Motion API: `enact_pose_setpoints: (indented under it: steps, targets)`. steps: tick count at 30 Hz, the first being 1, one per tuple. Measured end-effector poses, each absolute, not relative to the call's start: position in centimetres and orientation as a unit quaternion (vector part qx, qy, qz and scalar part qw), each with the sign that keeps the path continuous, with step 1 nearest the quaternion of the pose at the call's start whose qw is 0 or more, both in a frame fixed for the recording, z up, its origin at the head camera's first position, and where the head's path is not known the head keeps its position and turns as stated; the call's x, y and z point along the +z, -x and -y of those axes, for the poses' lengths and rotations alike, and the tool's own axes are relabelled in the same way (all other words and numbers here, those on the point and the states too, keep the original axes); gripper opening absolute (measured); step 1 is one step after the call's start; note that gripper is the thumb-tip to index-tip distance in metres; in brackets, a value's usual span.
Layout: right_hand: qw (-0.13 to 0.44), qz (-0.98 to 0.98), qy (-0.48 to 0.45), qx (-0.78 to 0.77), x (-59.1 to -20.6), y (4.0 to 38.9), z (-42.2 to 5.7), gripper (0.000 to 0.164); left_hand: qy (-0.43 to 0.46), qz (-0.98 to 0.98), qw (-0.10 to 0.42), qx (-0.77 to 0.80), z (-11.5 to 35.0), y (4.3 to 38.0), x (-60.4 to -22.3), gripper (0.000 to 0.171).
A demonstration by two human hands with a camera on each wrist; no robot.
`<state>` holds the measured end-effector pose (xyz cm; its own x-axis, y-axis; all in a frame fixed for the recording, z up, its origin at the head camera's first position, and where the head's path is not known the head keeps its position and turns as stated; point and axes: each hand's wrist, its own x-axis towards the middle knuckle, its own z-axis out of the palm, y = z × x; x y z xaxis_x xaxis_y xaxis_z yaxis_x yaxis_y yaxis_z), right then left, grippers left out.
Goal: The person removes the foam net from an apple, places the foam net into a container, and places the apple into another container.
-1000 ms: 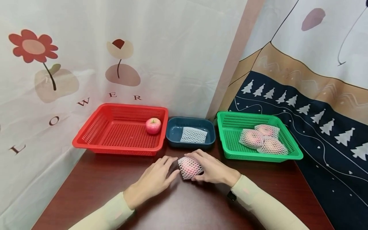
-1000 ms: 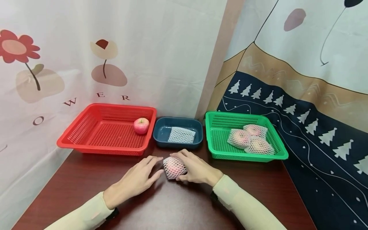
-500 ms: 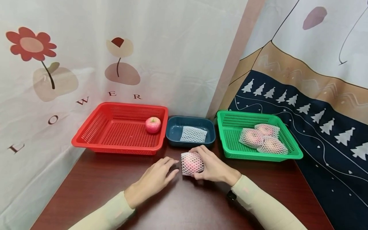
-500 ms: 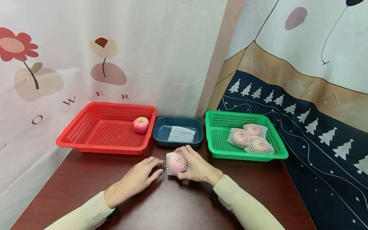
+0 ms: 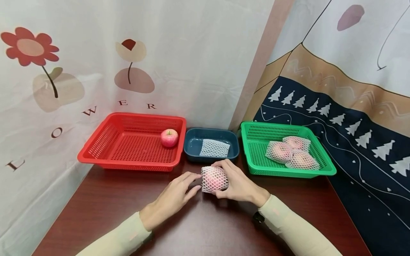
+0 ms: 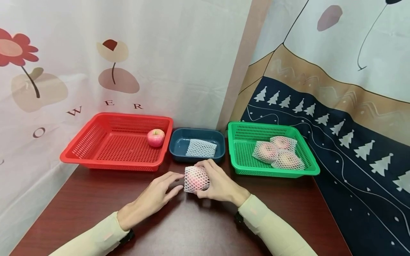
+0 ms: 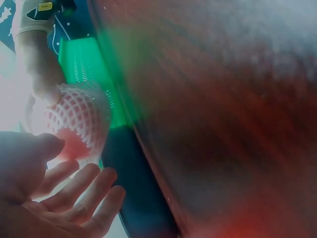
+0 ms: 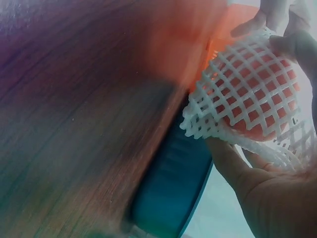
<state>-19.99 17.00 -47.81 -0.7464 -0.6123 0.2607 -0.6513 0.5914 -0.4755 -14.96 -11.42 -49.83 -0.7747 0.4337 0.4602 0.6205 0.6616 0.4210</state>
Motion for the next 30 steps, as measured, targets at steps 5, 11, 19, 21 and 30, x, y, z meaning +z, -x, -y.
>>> enact_pose_setpoints:
  steps: [5, 11, 19, 21, 30]
  targets:
    - [0.037, 0.888, -0.359, 0.285, -47.6, 19.8, -16.9, 0.082, 0.302, 0.883, 0.175, -0.314, 11.4, 15.0, -49.7, 0.043]
    - [0.036, 0.883, -0.367, 0.291, -47.4, 19.5, -16.6, 0.082, 0.302, 0.873, 0.167, -0.344, 11.2, 14.8, -49.4, 0.056]
    - [0.030, 0.876, -0.377, 0.301, -47.4, 19.2, -16.5, 0.083, 0.317, 0.864, 0.156, -0.360, 11.2, 14.5, -49.1, 0.074]
    - [0.031, 0.874, -0.379, 0.303, -47.4, 19.1, -16.4, 0.084, 0.325, 0.860, 0.157, -0.360, 11.1, 14.5, -49.1, 0.076]
    - [0.041, 0.871, -0.376, 0.313, -47.5, 18.7, -16.3, 0.090, 0.348, 0.851, 0.164, -0.359, 10.9, 14.4, -49.0, 0.077]
